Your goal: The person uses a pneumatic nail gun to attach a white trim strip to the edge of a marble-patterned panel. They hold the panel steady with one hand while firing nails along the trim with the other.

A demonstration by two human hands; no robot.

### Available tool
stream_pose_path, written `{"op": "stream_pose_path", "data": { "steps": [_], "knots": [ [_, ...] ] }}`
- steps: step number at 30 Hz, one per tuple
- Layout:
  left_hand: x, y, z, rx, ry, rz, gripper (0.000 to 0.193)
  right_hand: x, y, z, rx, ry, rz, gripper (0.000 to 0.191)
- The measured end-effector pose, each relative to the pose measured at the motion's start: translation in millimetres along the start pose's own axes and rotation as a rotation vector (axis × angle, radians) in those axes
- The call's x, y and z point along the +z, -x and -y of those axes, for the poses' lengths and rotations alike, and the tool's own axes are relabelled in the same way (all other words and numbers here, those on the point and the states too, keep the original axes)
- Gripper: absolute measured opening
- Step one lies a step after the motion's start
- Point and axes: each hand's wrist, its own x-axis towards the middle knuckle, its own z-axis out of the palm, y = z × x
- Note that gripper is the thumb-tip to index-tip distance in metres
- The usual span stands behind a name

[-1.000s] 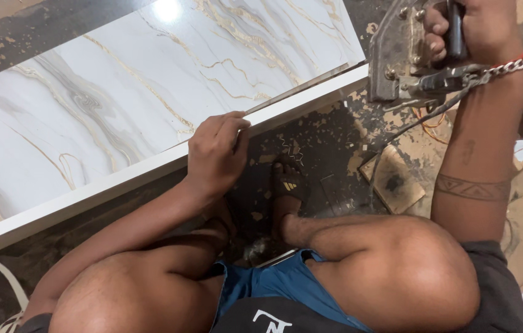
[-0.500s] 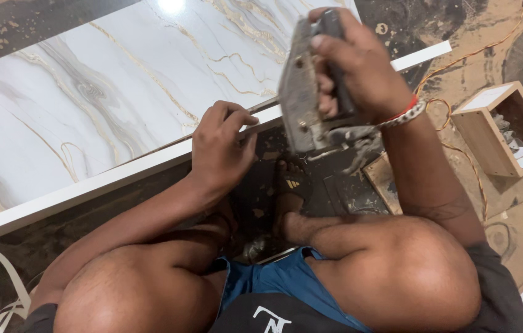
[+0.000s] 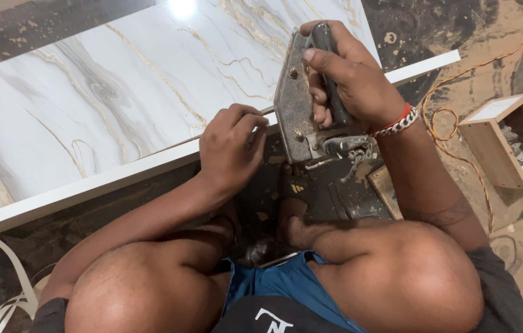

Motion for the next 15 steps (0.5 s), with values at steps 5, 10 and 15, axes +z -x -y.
{"op": "stream_pose_path", "data": {
  "steps": [5,10,15],
  "knots": [
    [-1.9,-7.1,-1.3,0.027,-0.089,-0.028,0.009,3.5,-5.1,3.7,0.004,-0.006,-0.021,0.043],
    [-3.3,-6.7,2.7,0.030,0.028,-0.001,0.012,5.6,-6.9,4.3,0.009,0.014,-0.025,0.044],
    [-4.5,-7.5,5.0,0.049,-0.062,0.012,0.009,5.9,-6.7,1.6,-0.031,0.060,-0.006,0.043]
  ]
}}
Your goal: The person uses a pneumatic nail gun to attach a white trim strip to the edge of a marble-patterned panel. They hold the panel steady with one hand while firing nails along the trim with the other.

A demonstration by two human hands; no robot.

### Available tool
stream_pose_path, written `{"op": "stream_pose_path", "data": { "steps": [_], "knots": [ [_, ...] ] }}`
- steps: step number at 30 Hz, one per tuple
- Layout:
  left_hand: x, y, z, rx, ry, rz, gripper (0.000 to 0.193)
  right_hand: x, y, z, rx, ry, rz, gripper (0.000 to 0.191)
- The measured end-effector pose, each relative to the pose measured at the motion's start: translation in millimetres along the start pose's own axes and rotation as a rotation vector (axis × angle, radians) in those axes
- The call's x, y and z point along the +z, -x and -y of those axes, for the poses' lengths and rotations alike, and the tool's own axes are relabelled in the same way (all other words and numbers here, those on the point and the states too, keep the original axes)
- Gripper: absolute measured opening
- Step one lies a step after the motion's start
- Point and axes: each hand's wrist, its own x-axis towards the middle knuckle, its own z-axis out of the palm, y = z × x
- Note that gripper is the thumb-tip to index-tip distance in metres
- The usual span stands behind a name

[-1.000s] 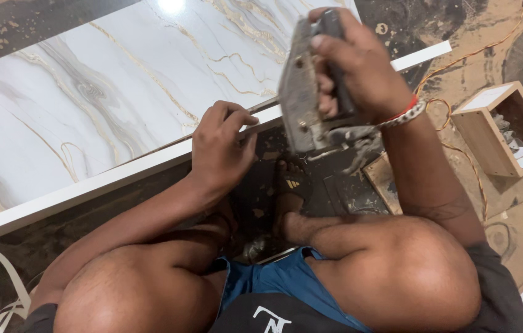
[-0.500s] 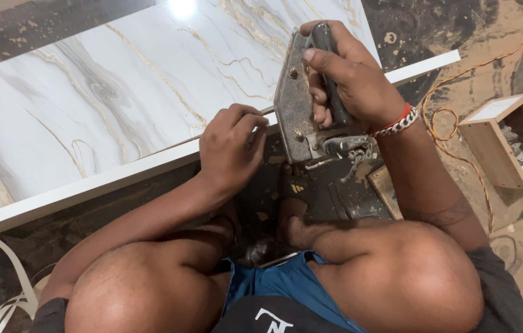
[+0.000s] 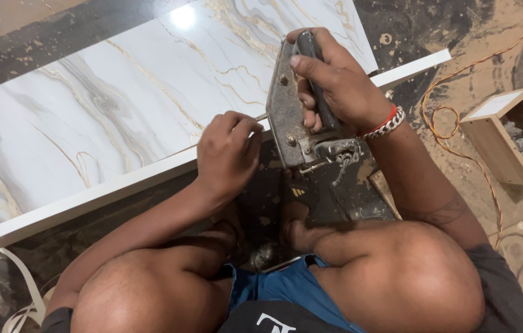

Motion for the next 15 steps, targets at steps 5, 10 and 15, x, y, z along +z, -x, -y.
{"op": "stream_pose_path", "data": {
  "steps": [5,10,15],
  "knots": [
    [-8,-4,-5,0.001,-0.086,0.037,0.014,-6,0,-1,-0.018,-0.047,0.003,0.041],
    [-13,-12,-7,0.027,-0.142,0.097,0.021,-16,6,1,0.003,-0.083,-0.044,0.040],
    [-15,-19,-8,0.044,-0.267,0.200,0.012,-30,12,-1,-0.027,-0.079,-0.080,0.039]
  ]
}}
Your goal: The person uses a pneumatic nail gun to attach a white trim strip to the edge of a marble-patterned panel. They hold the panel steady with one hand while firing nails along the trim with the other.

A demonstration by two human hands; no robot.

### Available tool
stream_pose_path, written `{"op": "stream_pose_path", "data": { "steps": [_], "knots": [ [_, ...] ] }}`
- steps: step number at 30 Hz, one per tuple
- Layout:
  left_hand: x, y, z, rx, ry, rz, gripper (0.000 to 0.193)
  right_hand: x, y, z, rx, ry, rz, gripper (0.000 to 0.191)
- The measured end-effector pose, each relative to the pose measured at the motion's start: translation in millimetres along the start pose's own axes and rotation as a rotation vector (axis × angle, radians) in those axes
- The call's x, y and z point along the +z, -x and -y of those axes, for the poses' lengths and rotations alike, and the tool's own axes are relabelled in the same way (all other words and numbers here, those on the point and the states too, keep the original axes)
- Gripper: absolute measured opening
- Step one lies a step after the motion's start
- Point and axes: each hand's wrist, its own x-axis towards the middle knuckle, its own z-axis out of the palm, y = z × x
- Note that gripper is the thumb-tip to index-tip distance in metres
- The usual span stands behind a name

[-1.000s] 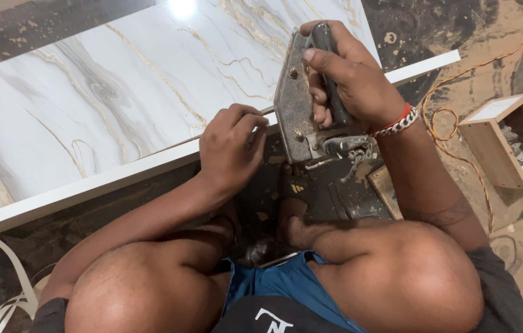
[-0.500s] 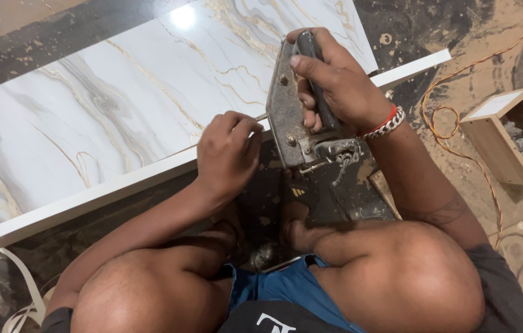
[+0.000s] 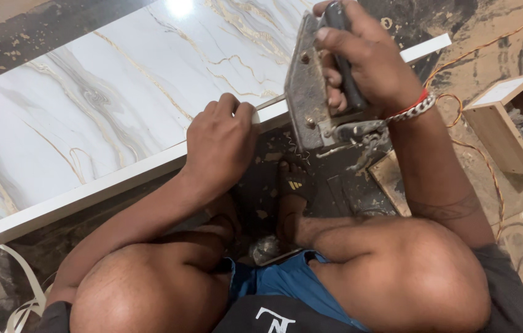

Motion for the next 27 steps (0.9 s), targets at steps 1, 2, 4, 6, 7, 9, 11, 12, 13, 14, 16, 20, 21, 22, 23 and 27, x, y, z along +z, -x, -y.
{"op": "stream_pose_path", "data": {
  "steps": [1,2,4,6,7,9,11,12,13,14,16,20,21,22,23,27],
  "knots": [
    [-2,0,0,0.005,-0.013,0.022,0.012,-5,1,-1,0.000,0.014,-0.006,0.040],
    [-3,-1,-1,0.003,-0.012,0.042,0.013,-11,1,-2,-0.002,0.029,-0.012,0.040],
    [-6,-3,-2,-0.001,-0.010,0.080,0.016,-25,1,-5,0.003,0.005,-0.031,0.031],
    [-11,-2,-5,0.008,0.033,0.026,0.019,-41,6,-10,0.002,0.004,-0.080,0.021],
    [-13,-1,-6,0.012,0.055,-0.002,0.021,-49,9,-13,-0.001,0.014,-0.116,0.019],
    [-16,0,-7,0.033,0.078,-0.037,0.024,-66,13,-17,-0.005,0.047,-0.157,0.023],
    [-17,1,-8,0.043,0.095,-0.063,0.025,-84,15,-20,-0.004,0.096,-0.171,0.028],
    [-16,1,-8,0.042,0.098,-0.070,0.025,-92,17,-22,0.028,0.094,-0.208,0.032],
    [-15,2,-7,0.042,0.100,-0.079,0.025,-99,19,-23,0.059,0.092,-0.244,0.036],
    [-14,2,-6,0.037,0.091,-0.070,0.024,-105,21,-24,0.090,0.091,-0.281,0.040],
    [-10,5,-2,0.025,0.075,-0.051,0.022,-117,22,-26,0.084,0.150,-0.259,0.044],
    [1,10,7,0.016,0.007,-0.027,0.014,-126,23,-28,0.030,0.209,-0.185,0.047],
    [4,11,8,0.014,0.000,-0.008,0.014,-125,22,-28,0.021,0.204,-0.178,0.047],
    [7,12,11,0.011,-0.008,0.011,0.013,-121,22,-29,0.018,0.179,-0.191,0.046],
    [10,13,12,0.025,-0.008,-0.010,0.012,-116,21,-29,0.015,0.152,-0.203,0.046],
    [20,14,11,0.060,-0.082,0.026,0.007,-80,15,-18,0.089,0.009,-0.196,0.027]
  ]
}}
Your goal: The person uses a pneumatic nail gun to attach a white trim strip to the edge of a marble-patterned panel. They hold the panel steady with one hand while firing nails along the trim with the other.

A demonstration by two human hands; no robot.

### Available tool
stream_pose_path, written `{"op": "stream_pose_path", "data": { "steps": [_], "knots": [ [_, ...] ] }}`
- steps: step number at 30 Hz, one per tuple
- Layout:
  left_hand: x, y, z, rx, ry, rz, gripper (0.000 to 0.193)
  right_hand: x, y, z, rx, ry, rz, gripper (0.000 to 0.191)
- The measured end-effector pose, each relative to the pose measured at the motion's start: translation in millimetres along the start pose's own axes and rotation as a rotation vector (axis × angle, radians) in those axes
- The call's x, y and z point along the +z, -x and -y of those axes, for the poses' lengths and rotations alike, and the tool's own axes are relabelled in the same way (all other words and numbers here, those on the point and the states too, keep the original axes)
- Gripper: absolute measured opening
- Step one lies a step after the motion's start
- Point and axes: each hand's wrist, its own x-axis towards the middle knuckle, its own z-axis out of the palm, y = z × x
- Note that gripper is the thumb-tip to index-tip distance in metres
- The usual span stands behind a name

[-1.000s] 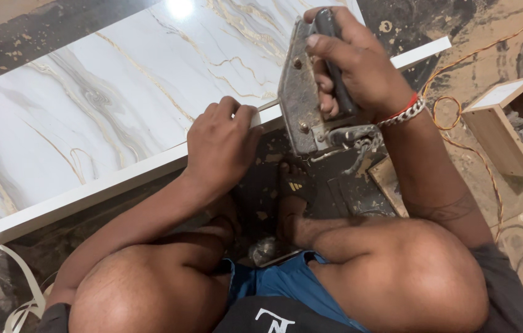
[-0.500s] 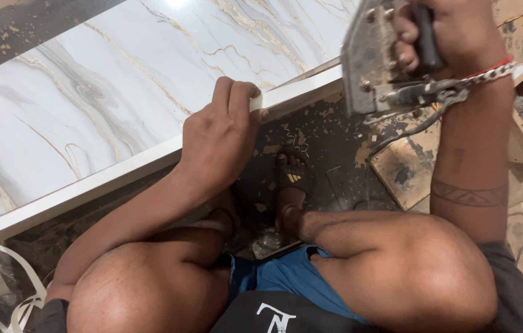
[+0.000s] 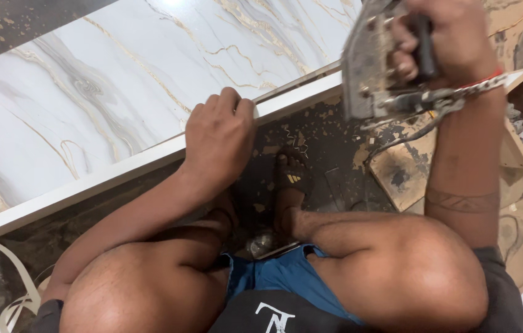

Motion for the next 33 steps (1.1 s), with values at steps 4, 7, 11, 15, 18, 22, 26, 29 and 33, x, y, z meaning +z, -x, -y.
{"op": "stream_pose_path", "data": {
  "steps": [4,7,11,15,18,22,26,29,33],
  "knots": [
    [2,-1,-4,0.047,-0.072,-0.063,0.012,58,2,11,-0.005,-0.054,0.081,0.017],
    [1,0,-4,0.076,-0.075,-0.100,0.023,95,0,13,-0.062,-0.025,0.224,0.034],
    [1,10,-2,0.089,-0.044,-0.175,0.013,115,-4,8,-0.080,0.017,0.285,0.040],
    [10,15,-3,0.043,-0.016,-0.204,0.007,105,-3,-2,-0.088,-0.004,0.290,0.039],
    [11,16,-2,0.003,0.029,-0.212,0.006,84,-4,-8,-0.103,0.013,0.224,0.036],
    [9,18,-3,-0.023,0.105,-0.240,0.009,30,-4,-15,-0.082,0.071,0.013,0.018],
    [10,23,1,-0.034,0.132,-0.190,0.010,-44,-2,-28,-0.043,0.045,-0.121,0.028],
    [15,29,6,-0.062,0.180,-0.171,0.008,-81,-5,-35,-0.003,-0.021,-0.012,0.056],
    [27,34,9,-0.039,0.276,-0.212,0.007,-76,-6,-40,0.038,-0.056,-0.113,0.041]
  ]
}}
